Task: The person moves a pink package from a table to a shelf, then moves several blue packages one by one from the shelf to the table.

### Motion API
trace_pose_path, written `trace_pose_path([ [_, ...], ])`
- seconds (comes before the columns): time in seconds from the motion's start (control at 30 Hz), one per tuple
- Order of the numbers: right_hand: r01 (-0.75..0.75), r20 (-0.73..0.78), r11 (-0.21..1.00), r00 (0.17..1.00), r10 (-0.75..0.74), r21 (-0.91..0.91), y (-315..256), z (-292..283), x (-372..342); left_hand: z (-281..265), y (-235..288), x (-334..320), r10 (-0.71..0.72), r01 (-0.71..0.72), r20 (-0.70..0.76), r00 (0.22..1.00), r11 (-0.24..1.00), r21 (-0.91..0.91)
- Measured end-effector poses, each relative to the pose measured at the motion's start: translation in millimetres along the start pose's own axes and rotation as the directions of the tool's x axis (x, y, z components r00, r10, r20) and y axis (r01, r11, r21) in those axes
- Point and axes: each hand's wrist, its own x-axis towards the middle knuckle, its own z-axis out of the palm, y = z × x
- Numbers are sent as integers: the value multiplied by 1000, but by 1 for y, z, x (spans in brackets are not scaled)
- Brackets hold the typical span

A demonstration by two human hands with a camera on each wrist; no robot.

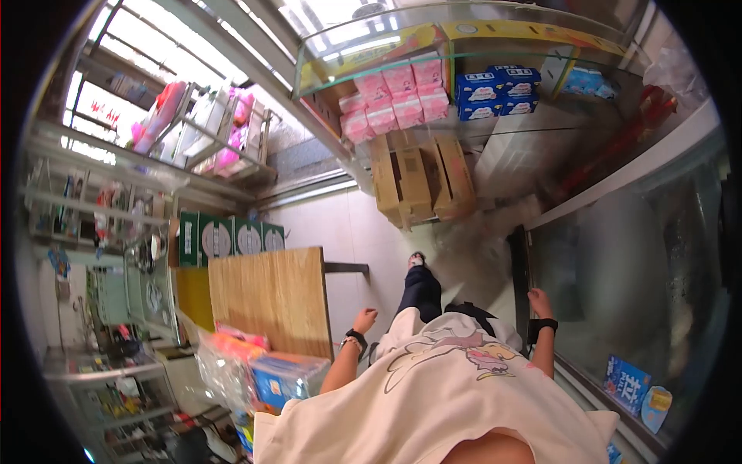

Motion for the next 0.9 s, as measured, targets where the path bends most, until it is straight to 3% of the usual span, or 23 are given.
trace_pose_path([
  [0.07, 89, -27, 996, 996, -88, 8, 7, -9, 7, 19, -39, -36, -241, 236, -7, 971, 955, -179],
  [0.13, 82, -5, 996, 997, -82, 43, 14, -8, 21, 39, -86, -64, -311, 296, -27, 950, 926, -236],
  [0.2, 93, -11, 984, 996, -92, 155, 17, -3, 26, 54, -139, -74, -197, 152, -107, 975, 932, -330],
  [0.27, 86, 36, 987, 995, -91, 133, 21, 7, 20, 58, -131, -108, -214, 194, -29, 976, 928, -319],
  [0.33, 86, 85, 990, 992, -96, 111, 37, 22, 24, 65, -136, -123, -21, 19, -59, 998, 999, -33],
  [0.37, -15, 164, 984, 986, -15, 177, 52, 32, 23, 73, -137, -120, -129, 84, -134, 982, 949, -303],
  [0.47, -404, 355, 881, 884, 305, 248, 84, 35, 6, 72, -102, -131, -270, 213, -110, 957, 905, -370],
  [0.6, -498, 375, 835, 839, 395, 234, 166, 46, 3, 64, -59, -137, -76, 7, -185, 980, 938, -346],
  [0.67, -533, 353, 833, 815, 459, 148, 180, 46, -1, 61, -43, -147, -25, -50, -210, 977, 936, -347],
  [0.7, -549, 363, 819, 806, 467, 165, 179, 44, -1, 62, -43, -148, 46, -123, -223, 974, 930, -346],
  [0.77, -542, 342, 823, 815, 467, 169, 170, 49, 1, 67, -51, -159, 52, -149, -257, 965, 915, -375],
  [0.83, -546, 334, 809, 821, 463, 218, 152, 58, 7, 72, -79, -173, 39, -170, -304, 952, 892, -418],
  [0.9, -449, 352, 877, 860, 371, 174, 121, 75, 18, 83, -121, -187, -37, -117, -317, 948, 883, -454],
])
